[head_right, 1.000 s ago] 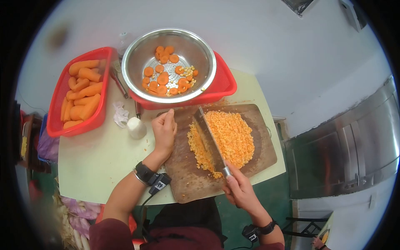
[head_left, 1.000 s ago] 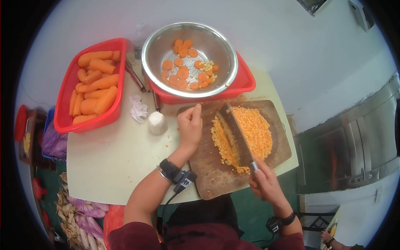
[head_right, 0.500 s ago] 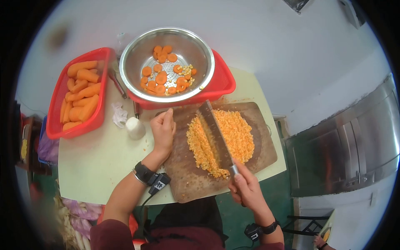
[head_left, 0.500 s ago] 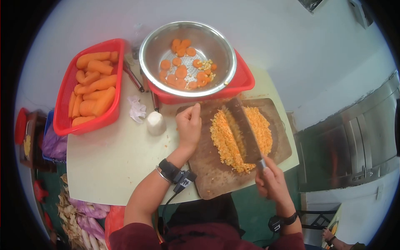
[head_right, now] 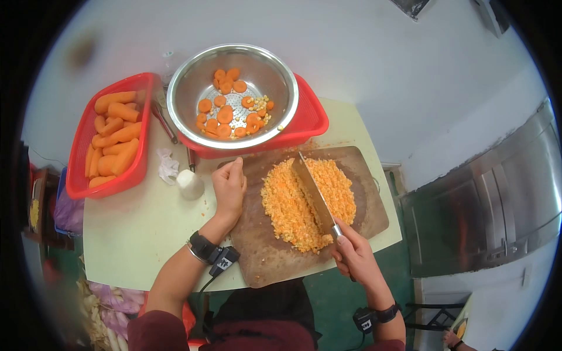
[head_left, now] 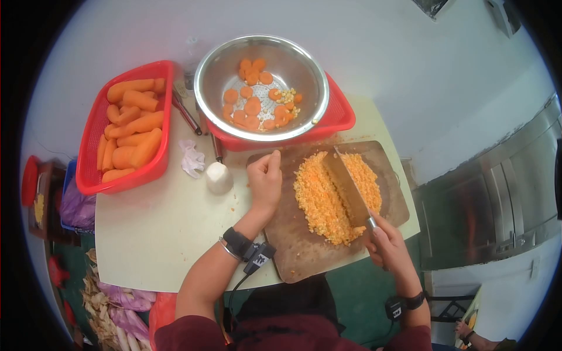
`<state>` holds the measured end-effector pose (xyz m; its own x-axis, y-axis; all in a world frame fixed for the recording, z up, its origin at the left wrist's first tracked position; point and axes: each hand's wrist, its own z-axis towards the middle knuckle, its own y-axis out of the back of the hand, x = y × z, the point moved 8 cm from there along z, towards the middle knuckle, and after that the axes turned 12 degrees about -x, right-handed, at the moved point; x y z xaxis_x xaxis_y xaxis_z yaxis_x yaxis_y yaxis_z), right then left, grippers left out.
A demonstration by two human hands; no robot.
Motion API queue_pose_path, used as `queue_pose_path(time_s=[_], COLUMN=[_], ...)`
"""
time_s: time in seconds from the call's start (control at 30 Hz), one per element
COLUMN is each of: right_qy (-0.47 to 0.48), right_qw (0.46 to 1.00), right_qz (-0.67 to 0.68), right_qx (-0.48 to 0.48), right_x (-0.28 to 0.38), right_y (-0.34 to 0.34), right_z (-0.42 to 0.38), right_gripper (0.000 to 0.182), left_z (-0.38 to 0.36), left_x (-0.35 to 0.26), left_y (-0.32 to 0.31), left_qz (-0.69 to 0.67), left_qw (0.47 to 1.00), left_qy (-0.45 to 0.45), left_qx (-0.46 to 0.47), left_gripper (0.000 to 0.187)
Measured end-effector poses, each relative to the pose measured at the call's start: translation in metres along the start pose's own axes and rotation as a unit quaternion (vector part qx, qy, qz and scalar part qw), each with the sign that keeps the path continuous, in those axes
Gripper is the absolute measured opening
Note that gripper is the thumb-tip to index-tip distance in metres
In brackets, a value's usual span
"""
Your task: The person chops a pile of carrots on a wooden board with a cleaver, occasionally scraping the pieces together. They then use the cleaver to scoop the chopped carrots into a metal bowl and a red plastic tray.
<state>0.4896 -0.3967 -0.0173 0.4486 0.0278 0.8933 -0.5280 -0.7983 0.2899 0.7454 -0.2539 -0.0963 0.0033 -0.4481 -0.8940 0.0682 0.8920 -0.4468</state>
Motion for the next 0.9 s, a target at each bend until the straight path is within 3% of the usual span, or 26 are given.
queue_pose_path(time_s=[0.1,0.27,0.5,0.57,0.7,0.9], right_qy=[0.054,-0.002,0.053,-0.04,0.004,0.083], right_qw=[0.995,1.0,0.993,0.998,0.999,0.985], right_qz=[0.071,0.005,0.087,0.048,0.045,0.138], right_qx=[-0.048,-0.007,-0.052,-0.015,0.014,-0.062], right_x=[0.011,-0.01,0.002,-0.02,0.002,0.022], right_y=[0.009,0.009,0.015,0.011,0.018,0.046], right_z=[-0.006,0.013,0.01,0.02,0.015,0.01], right_gripper=[0.046,0.046,0.047,0.047,0.048,0.048], left_z=[-0.002,-0.003,-0.003,-0.003,-0.005,-0.004], left_x=[-0.002,-0.005,-0.004,-0.006,-0.009,-0.007], left_y=[0.0,-0.002,-0.002,-0.005,-0.01,-0.008], left_qz=[-0.003,-0.001,0.004,0.017,0.005,-0.007], left_qw=[1.0,1.0,1.0,1.0,0.999,1.0], left_qy=[0.003,0.012,0.012,0.013,0.01,0.002], left_qx=[0.004,0.0,0.0,0.017,0.03,0.016], left_gripper=[0.041,0.041,0.041,0.041,0.043,0.044])
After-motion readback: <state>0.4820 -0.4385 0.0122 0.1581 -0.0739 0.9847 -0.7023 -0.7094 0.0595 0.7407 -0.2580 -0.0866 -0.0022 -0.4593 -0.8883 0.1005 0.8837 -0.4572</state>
